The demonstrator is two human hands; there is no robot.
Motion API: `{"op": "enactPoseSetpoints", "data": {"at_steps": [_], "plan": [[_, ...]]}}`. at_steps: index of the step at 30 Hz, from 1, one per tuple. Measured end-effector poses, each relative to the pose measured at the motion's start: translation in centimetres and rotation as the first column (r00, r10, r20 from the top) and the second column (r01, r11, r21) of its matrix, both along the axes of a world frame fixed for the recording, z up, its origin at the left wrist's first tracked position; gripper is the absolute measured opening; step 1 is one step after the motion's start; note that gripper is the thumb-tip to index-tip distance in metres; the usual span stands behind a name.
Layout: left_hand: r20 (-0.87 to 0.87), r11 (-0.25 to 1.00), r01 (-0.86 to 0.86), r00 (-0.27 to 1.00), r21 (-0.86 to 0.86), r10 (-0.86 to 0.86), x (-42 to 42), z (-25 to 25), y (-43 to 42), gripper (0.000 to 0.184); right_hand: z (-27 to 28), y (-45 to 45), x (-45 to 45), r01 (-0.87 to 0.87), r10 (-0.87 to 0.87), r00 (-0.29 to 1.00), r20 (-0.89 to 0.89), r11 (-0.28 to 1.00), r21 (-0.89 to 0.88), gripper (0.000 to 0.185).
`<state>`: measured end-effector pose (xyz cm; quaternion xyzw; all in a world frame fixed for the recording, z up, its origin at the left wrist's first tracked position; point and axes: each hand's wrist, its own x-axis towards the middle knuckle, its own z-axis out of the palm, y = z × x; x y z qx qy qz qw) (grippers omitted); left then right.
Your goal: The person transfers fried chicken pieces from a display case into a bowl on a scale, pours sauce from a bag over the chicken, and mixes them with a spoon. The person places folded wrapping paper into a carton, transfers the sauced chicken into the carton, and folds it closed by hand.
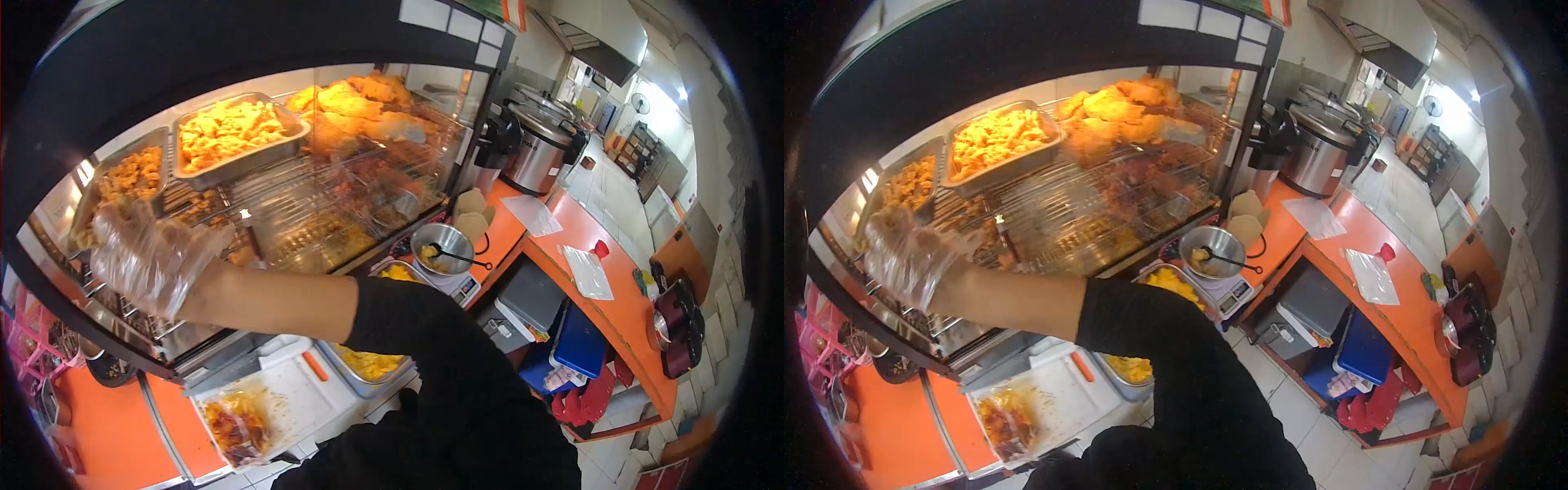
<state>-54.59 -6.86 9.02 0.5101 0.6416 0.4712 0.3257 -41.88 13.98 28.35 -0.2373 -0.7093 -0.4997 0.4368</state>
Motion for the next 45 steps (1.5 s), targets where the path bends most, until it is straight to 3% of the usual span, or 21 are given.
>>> {"op": "enactPoseSetpoints", "data": {"at_steps": [1,2,4,5,7,8,10,12,14,16,18,19,22,26,29,35,39,41,42,43,45], "plan": [[-0.025,0.999,0.023,0.999,-0.049,-0.024,1.6,1.0,-1.1,0.026,-0.5,-0.5,1.6,0.177,-0.17,0.984,-0.055,0.968,0.179,0.024],[-0.059,0.992,0.063,0.996,-0.112,-0.07,3.5,2.2,-2.5,0.025,-1.2,-0.7,3.2,0.464,-0.439,0.885,-0.153,0.813,0.352,0.022],[-0.121,0.951,0.175,0.97,-0.254,-0.211,7.8,5.4,-4.5,0.025,-1.0,-1.9,8.0,0.376,-0.354,0.925,-0.137,0.902,0.212,0.017],[-0.124,0.909,0.261,0.941,-0.326,-0.315,9.0,6.2,-4.8,0.025,-0.7,-2.6,11.7,-0.04,0.028,0.994,-0.108,0.993,-0.114,0.015],[-0.017,0.805,0.475,0.858,-0.356,-0.513,9.5,4.0,-2.2,0.026,-0.1,-4.4,19.7,-0.361,0.317,0.933,-0.173,0.825,-0.435,0.011],[0.07,0.732,0.593,0.791,-0.337,-0.608,9.2,1.8,0.0,0.027,-0.8,-4.3,23.5,-0.29,0.255,0.957,-0.137,0.842,-0.455,0.01],[-0.052,0.609,0.775,0.61,-0.166,-0.791,13.8,2.1,3.7,0.038,-3.2,-3.4,30.8,-0.154,0.141,0.988,-0.063,0.861,-0.485,0.012],[-0.21,0.446,0.895,0.434,-0.012,-0.876,22.2,4.6,7.3,0.049,-5.8,-3.5,36.5,-0.056,0.002,0.996,-0.084,0.767,-0.639,0.017],[-0.296,0.333,0.942,0.308,-0.038,-0.904,30.6,4.1,9.2,0.052,-7.3,-4.1,41.0,0.035,-0.122,0.991,-0.05,0.607,-0.794,0.02],[-0.339,0.206,0.925,0.092,-0.318,-0.936,38.4,1.2,10.3,0.054,-8.6,-3.9,44.3,0.06,-0.167,0.986,-0.021,0.464,-0.884,0.023],[-0.552,0.267,0.92,0.069,-0.287,-0.831,44.6,-4.0,10.4,0.065,-10.4,-2.9,46.9,0.032,-0.165,0.986,-0.034,0.379,-0.925,0.026],[-0.564,0.308,0.891,0.073,-0.333,-0.822,47.0,-5.1,10.4,0.066,-10.5,-3.0,47.5,0.052,-0.219,0.976,-0.004,0.248,-0.967,0.031],[-0.632,0.412,0.799,0.053,-0.437,-0.773,51.2,-8.2,11.0,0.071,-12.5,-2.3,48.8,-0.009,-0.203,0.978,-0.054,0.218,-0.976,0.032],[-0.732,0.493,0.757,0.028,-0.429,-0.68,52.8,-11.2,10.4,0.073,-12.5,-2.6,49.5,-0.018,-0.225,0.973,-0.044,0.116,-0.993,0.029],[-0.8,0.532,0.747,0.0,-0.399,-0.601,53.2,-11.9,9.8,0.07,-14.7,-1.7,50.2,-0.094,-0.105,0.985,-0.137,0.339,-0.936,0.027],[-0.819,0.567,0.731,0.018,-0.38,-0.573,54.7,-13.4,9.4,0.071,-12.6,-2.0,49.9,-0.049,-0.215,0.975,-0.062,0.067,-0.997,0.022],[-0.715,0.515,0.782,0.13,-0.352,-0.687,53.4,-11.1,9.5,0.068,-13.6,-0.8,50.5,-0.101,-0.102,0.988,-0.112,0.106,-0.989,0.021],[-0.614,0.419,0.869,0.184,-0.263,-0.767,51.4,-8.7,9.2,0.063,-13.9,-0.3,50.7,-0.108,-0.061,0.991,-0.116,0.114,-0.988,0.021],[-0.561,0.371,0.905,0.201,-0.207,-0.803,50.5,-8.1,9.3,0.061,-13.4,0.0,50.7,-0.062,-0.055,0.997,-0.063,0.023,-0.998,0.021],[-0.43,0.27,0.923,0.133,-0.275,-0.893,49.7,-8.2,9.3,0.056,-12.6,0.2,50.5,-0.012,-0.045,0.999,-0.009,-0.066,-0.998,0.021],[-0.196,0.206,0.947,0.159,-0.246,-0.968,47.1,-8.5,8.9,0.053,-12.1,1.0,50.5,0.062,0.0,0.998,0.063,-0.193,-0.979,0.021]]}}
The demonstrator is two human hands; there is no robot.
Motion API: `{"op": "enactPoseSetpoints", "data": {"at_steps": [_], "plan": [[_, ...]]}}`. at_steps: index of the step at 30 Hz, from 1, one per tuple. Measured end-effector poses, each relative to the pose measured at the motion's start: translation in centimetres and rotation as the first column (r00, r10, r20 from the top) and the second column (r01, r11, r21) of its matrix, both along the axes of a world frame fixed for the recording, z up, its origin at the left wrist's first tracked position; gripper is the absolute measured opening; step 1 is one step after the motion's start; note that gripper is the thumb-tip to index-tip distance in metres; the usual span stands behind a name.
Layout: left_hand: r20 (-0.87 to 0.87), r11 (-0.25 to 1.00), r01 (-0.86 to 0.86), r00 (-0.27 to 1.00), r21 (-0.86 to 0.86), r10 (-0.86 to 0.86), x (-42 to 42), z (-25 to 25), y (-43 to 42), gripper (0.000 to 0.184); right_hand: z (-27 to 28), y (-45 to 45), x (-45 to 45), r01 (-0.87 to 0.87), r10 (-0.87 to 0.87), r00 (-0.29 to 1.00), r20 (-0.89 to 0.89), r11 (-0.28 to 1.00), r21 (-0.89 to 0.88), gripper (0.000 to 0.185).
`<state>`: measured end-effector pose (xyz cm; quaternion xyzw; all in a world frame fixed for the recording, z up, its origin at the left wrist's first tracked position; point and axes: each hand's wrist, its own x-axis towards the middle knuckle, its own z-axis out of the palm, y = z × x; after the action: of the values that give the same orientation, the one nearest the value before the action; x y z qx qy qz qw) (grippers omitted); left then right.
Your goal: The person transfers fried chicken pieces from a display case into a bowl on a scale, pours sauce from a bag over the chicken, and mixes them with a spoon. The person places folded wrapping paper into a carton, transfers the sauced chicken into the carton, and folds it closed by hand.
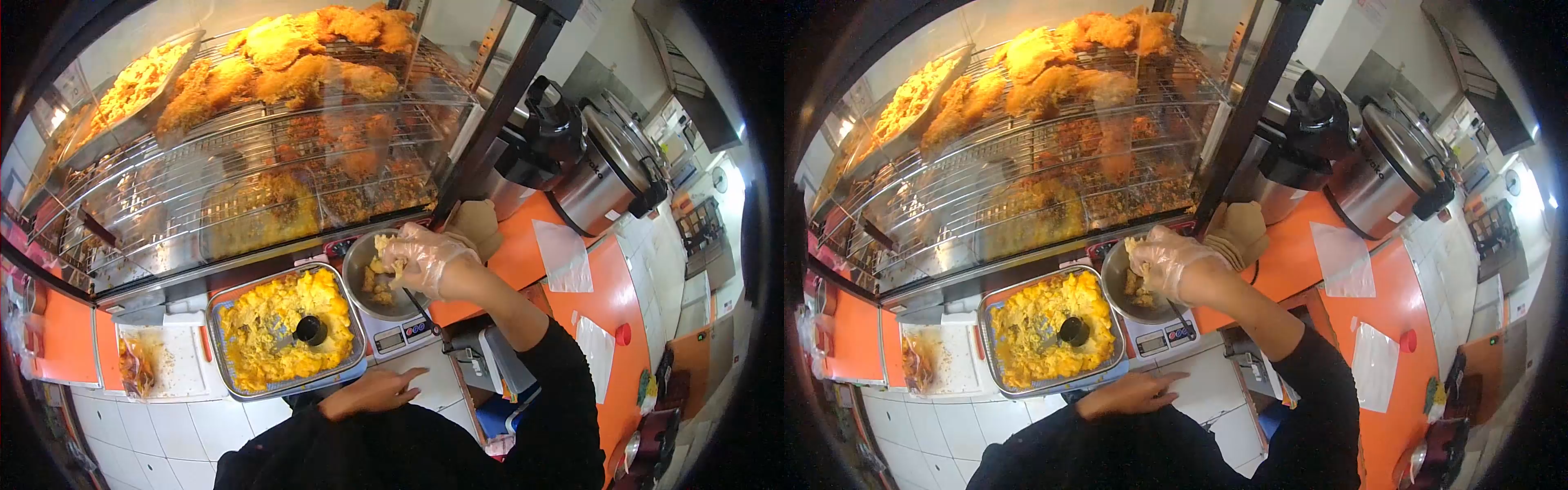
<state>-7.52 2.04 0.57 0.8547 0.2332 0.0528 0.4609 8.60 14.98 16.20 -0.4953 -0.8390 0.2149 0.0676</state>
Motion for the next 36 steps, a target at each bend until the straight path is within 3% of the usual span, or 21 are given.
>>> {"op": "enactPoseSetpoints", "data": {"at_steps": [6,10,14,16,18,20,25,26,27,29,30,31,32,33,35,36], "plan": [[-0.025,0.857,-0.201,0.976,-0.475,0.216,-9.2,-2.9,-4.0,0.046,-3.0,3.6,0.6,-0.111,0.157,0.969,0.193,0.966,-0.232,0.026],[-0.19,0.522,-0.449,0.859,-0.726,0.476,-14.4,-3.8,-8.4,0.043,-2.4,4.2,0.2,-0.095,0.145,0.96,0.241,0.974,-0.207,0.037],[-0.23,0.298,-0.539,0.706,-0.788,0.67,-18.3,-3.6,-11.6,0.041,0.9,3.7,0.0,-0.222,0.229,0.946,0.23,0.973,-0.059,0.038],[-0.156,0.244,-0.506,0.625,-0.827,0.765,-20.3,-3.8,-12.6,0.041,4.4,2.0,-1.5,-0.151,0.134,0.955,0.267,0.988,0.045,0.035],[-0.23,0.161,-0.575,0.546,-0.802,0.806,-23.6,-5.9,-14.1,0.039,7.3,0.8,-3.9,-0.075,0.03,0.957,0.287,0.987,0.145,0.03],[-0.296,0.085,-0.637,0.467,-0.766,0.833,-26.4,-7.2,-15.1,0.037,10.5,-0.6,-7.1,-0.185,0.132,0.972,0.196,0.942,0.28,0.028],[-0.262,0.12,-0.604,0.505,-0.788,0.822,-34.0,-9.7,-15.9,0.04,13.9,-3.6,-20.3,-0.293,0.39,0.918,-0.071,0.788,0.542,0.026],[-0.266,0.185,-0.642,0.538,-0.744,0.8,-36.0,-10.5,-16.2,0.041,14.1,-4.7,-23.9,-0.35,0.452,0.891,-0.049,0.751,0.559,0.029],[-0.276,0.251,-0.671,0.575,-0.698,0.77,-37.3,-9.7,-16.3,0.042,14.1,-5.7,-27.6,-0.424,0.531,0.836,-0.137,0.784,0.454,0.032],[-0.091,0.449,-0.644,0.627,-0.62,0.774,-40.6,-11.9,-17.3,0.041,12.5,-6.6,-34.9,-0.49,0.584,0.81,0.064,0.612,0.621,0.031],[0.0,0.534,-0.631,0.645,-0.563,0.764,-42.2,-13.0,-17.8,0.04,13.2,-6.3,-37.8,-0.49,0.662,0.749,-0.015,0.569,0.661,0.028],[-0.116,0.397,-0.646,0.603,-0.652,0.789,-44.1,-14.5,-18.4,0.039,13.5,-5.1,-40.6,-0.383,0.6,0.8,0.003,0.508,0.771,0.027],[-0.123,0.338,-0.646,0.559,-0.685,0.82,-45.9,-15.0,-18.7,0.039,13.7,-3.2,-43.4,-0.275,0.53,0.848,0.003,0.437,0.856,0.025],[-0.149,0.268,-0.638,0.522,-0.722,0.839,-47.4,-15.4,-19.9,0.039,14.2,-0.6,-46.6,-0.252,0.49,0.858,-0.152,0.66,0.707,0.023],[-0.214,0.141,-0.615,0.466,-0.776,0.858,-50.3,-16.3,-22.3,0.038,16.5,3.3,-50.2,-0.142,0.301,0.929,-0.217,0.829,0.541,0.017],[-0.227,0.117,-0.603,0.463,-0.789,0.857,-51.0,-15.5,-22.4,0.038,17.7,5.0,-51.3,-0.081,0.193,0.972,-0.132,0.81,0.581,0.013]]}}
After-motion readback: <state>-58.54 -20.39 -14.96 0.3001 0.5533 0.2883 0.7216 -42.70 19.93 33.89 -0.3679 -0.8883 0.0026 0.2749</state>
